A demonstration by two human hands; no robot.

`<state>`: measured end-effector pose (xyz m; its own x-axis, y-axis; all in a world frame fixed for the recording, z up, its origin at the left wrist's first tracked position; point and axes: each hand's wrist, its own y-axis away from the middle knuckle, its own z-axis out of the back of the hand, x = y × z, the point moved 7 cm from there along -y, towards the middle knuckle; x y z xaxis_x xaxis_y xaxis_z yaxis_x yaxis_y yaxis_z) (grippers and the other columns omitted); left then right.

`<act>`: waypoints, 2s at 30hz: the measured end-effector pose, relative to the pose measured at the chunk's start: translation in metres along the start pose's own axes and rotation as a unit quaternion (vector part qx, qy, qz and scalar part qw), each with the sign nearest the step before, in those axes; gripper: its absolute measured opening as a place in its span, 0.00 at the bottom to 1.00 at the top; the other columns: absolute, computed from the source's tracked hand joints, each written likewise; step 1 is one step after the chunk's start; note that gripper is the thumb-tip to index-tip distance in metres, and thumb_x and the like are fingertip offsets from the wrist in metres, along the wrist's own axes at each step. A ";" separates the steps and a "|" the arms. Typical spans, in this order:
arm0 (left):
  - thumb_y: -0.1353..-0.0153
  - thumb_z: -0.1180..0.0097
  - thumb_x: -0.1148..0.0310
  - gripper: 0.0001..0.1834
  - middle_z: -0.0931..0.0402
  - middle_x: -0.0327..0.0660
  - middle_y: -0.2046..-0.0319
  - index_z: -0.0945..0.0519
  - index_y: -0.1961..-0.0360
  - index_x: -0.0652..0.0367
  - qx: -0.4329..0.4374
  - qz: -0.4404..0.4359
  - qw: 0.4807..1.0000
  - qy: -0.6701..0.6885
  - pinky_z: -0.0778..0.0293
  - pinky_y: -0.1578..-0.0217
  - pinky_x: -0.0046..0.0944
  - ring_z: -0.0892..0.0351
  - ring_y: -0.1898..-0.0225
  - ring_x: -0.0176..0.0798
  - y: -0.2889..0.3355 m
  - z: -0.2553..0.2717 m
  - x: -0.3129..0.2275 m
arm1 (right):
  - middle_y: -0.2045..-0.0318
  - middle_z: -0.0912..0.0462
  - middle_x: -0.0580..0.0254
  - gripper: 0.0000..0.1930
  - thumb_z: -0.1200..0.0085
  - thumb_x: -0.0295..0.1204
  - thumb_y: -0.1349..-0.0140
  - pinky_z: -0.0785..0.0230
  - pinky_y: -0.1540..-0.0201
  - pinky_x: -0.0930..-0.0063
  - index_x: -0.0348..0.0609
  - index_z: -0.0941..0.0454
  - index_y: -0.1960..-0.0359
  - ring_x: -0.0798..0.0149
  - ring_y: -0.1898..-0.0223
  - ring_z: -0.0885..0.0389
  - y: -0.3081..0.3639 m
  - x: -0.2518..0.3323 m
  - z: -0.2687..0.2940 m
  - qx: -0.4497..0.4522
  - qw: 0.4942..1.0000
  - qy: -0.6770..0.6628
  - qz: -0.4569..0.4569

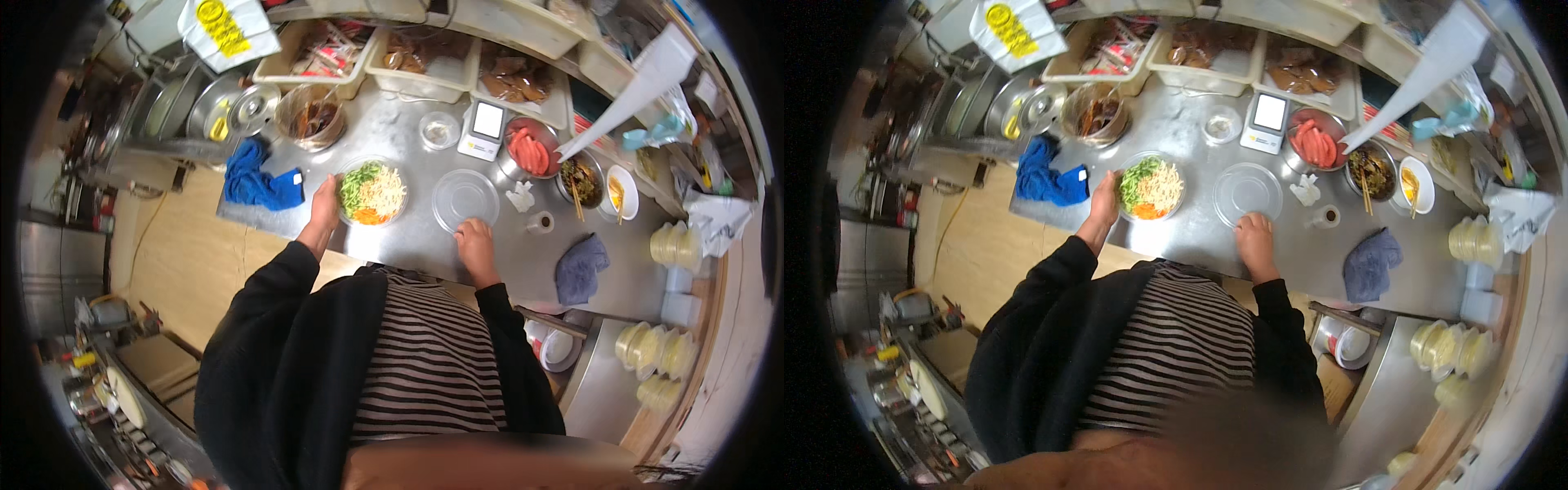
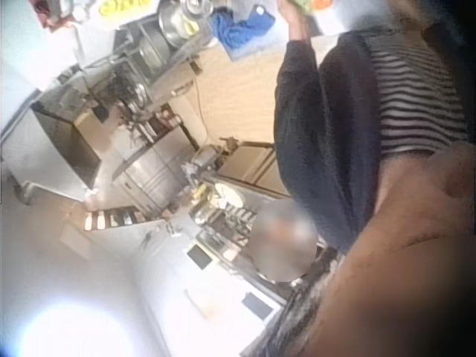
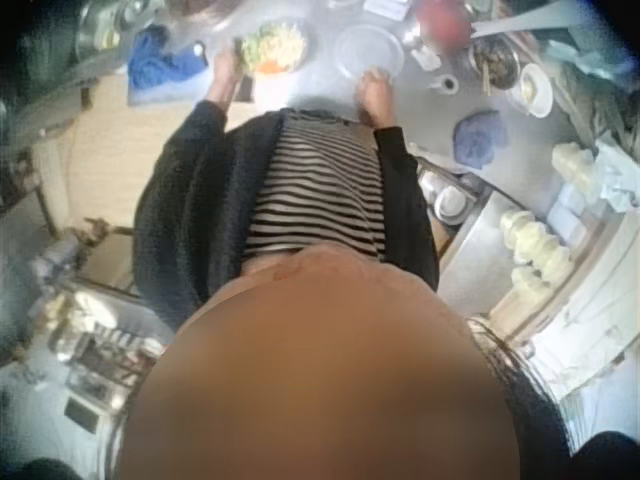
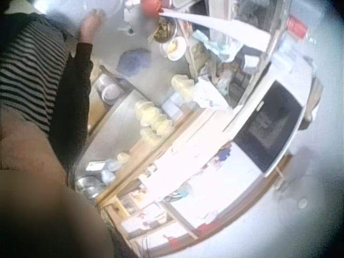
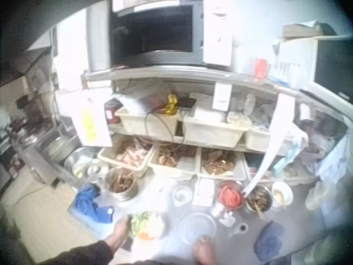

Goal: The person assembles a noodle bowl by placing noodles in a container, adding shredded vegetables, and topping with sauce. They then cover the bowl with a lid and place it in a plastic bag.

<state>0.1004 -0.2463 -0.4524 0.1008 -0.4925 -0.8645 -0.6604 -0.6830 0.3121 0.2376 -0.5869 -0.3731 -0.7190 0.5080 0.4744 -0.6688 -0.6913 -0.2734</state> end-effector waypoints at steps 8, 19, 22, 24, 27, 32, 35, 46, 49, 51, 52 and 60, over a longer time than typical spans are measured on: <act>0.32 0.58 0.58 0.22 0.25 0.44 0.53 0.27 0.50 0.67 -0.088 -0.048 0.991 -0.087 0.35 0.47 0.33 0.29 0.52 0.35 0.060 0.000 -0.013 | 0.63 0.21 0.49 0.13 0.50 0.29 0.38 0.29 0.59 0.64 0.40 0.28 0.52 0.49 0.63 0.22 -0.010 0.022 -0.060 0.092 0.954 -0.274 -0.082; 0.32 0.57 0.57 0.21 0.22 0.41 0.73 0.24 0.69 0.65 -0.206 0.020 0.972 -0.110 0.26 0.65 0.33 0.23 0.70 0.33 0.224 0.130 0.073 | 0.50 0.28 0.39 0.30 0.57 0.42 0.33 0.29 0.51 0.65 0.35 0.49 0.37 0.50 0.51 0.25 -0.006 0.065 -0.113 0.285 0.663 -0.614 -0.318; 0.34 0.54 0.57 0.21 0.22 0.41 0.76 0.23 0.70 0.67 -0.284 0.032 0.951 -0.116 0.27 0.71 0.33 0.23 0.74 0.33 0.280 0.193 0.102 | 0.45 0.32 0.40 0.26 0.60 0.37 0.33 0.33 0.45 0.58 0.32 0.46 0.39 0.46 0.47 0.29 -0.037 0.065 -0.137 0.294 0.634 -0.612 -0.371; 0.36 0.51 0.58 0.19 0.21 0.43 0.76 0.22 0.70 0.66 -0.338 0.101 0.920 -0.171 0.25 0.70 0.33 0.22 0.73 0.34 0.324 0.253 0.132 | 0.45 0.32 0.41 0.24 0.61 0.34 0.34 0.34 0.44 0.59 0.30 0.44 0.40 0.48 0.46 0.29 -0.047 0.062 -0.149 0.301 0.642 -0.618 -0.339; 0.39 0.51 0.53 0.24 0.20 0.47 0.77 0.21 0.75 0.67 -0.413 0.170 0.848 -0.287 0.25 0.72 0.38 0.21 0.77 0.39 0.412 0.344 0.181 | 0.48 0.29 0.44 0.21 0.60 0.26 0.38 0.32 0.45 0.65 0.26 0.38 0.45 0.53 0.47 0.28 -0.054 0.065 -0.159 0.334 0.615 -0.643 -0.311; 0.45 0.48 0.66 0.09 0.24 0.49 0.80 0.22 0.71 0.62 -0.297 0.308 0.750 -0.505 0.27 0.78 0.43 0.23 0.80 0.44 0.571 0.435 0.271 | 0.56 0.24 0.47 0.16 0.58 0.21 0.43 0.26 0.53 0.71 0.24 0.34 0.54 0.56 0.55 0.22 -0.046 0.125 -0.170 0.323 0.666 -0.567 -0.362; 0.36 0.56 0.53 0.28 0.22 0.47 0.83 0.20 0.79 0.69 -0.509 0.402 0.739 -0.183 0.26 0.68 0.45 0.22 0.81 0.47 0.668 0.479 0.309 | 0.59 0.23 0.50 0.13 0.56 0.24 0.42 0.25 0.57 0.72 0.29 0.32 0.57 0.59 0.59 0.21 -0.035 0.217 -0.183 0.333 0.709 -0.524 -0.334; 0.34 0.54 0.57 0.20 0.24 0.42 0.78 0.24 0.71 0.65 -0.621 0.196 0.754 0.086 0.28 0.76 0.37 0.24 0.78 0.37 0.638 0.615 0.186 | 0.64 0.20 0.48 0.15 0.56 0.24 0.40 0.23 0.75 0.73 0.34 0.35 0.51 0.58 0.71 0.17 0.032 0.591 -0.364 0.581 0.625 -0.480 -0.206; 0.35 0.52 0.58 0.16 0.24 0.39 0.74 0.26 0.67 0.62 -0.592 0.190 0.774 0.121 0.29 0.74 0.33 0.24 0.75 0.34 0.615 0.640 0.144 | 0.62 0.20 0.48 0.17 0.57 0.23 0.40 0.23 0.75 0.73 0.33 0.35 0.48 0.60 0.71 0.17 0.055 0.694 -0.428 0.655 0.604 -0.432 -0.139; 0.35 0.52 0.58 0.15 0.23 0.39 0.73 0.26 0.67 0.61 -0.592 0.181 0.777 0.116 0.29 0.74 0.32 0.24 0.74 0.34 0.615 0.651 0.122 | 0.60 0.20 0.49 0.18 0.59 0.22 0.40 0.23 0.74 0.73 0.33 0.36 0.47 0.59 0.70 0.17 0.077 0.767 -0.469 0.710 0.543 -0.434 -0.112; 0.36 0.51 0.59 0.15 0.23 0.39 0.73 0.26 0.67 0.61 -0.611 0.174 0.762 0.124 0.28 0.73 0.33 0.24 0.74 0.34 0.621 0.656 0.113 | 0.59 0.21 0.49 0.19 0.60 0.22 0.40 0.23 0.73 0.74 0.33 0.36 0.46 0.60 0.69 0.17 0.089 0.809 -0.489 0.731 0.524 -0.429 -0.088; 0.35 0.54 0.56 0.17 0.23 0.41 0.72 0.26 0.64 0.62 -0.709 0.173 0.622 0.285 0.27 0.71 0.37 0.23 0.72 0.36 0.683 0.655 0.116 | 0.59 0.22 0.47 0.21 0.62 0.20 0.40 0.22 0.75 0.72 0.34 0.40 0.43 0.58 0.71 0.17 0.244 1.077 -0.577 0.869 0.398 -0.294 0.017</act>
<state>-0.8267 -0.4165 -0.5975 0.6492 -0.5780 -0.4945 0.5626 -0.0726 0.8235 -0.8088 0.0882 -0.4122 -0.2115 0.6285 0.7485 0.8467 -0.2647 0.4615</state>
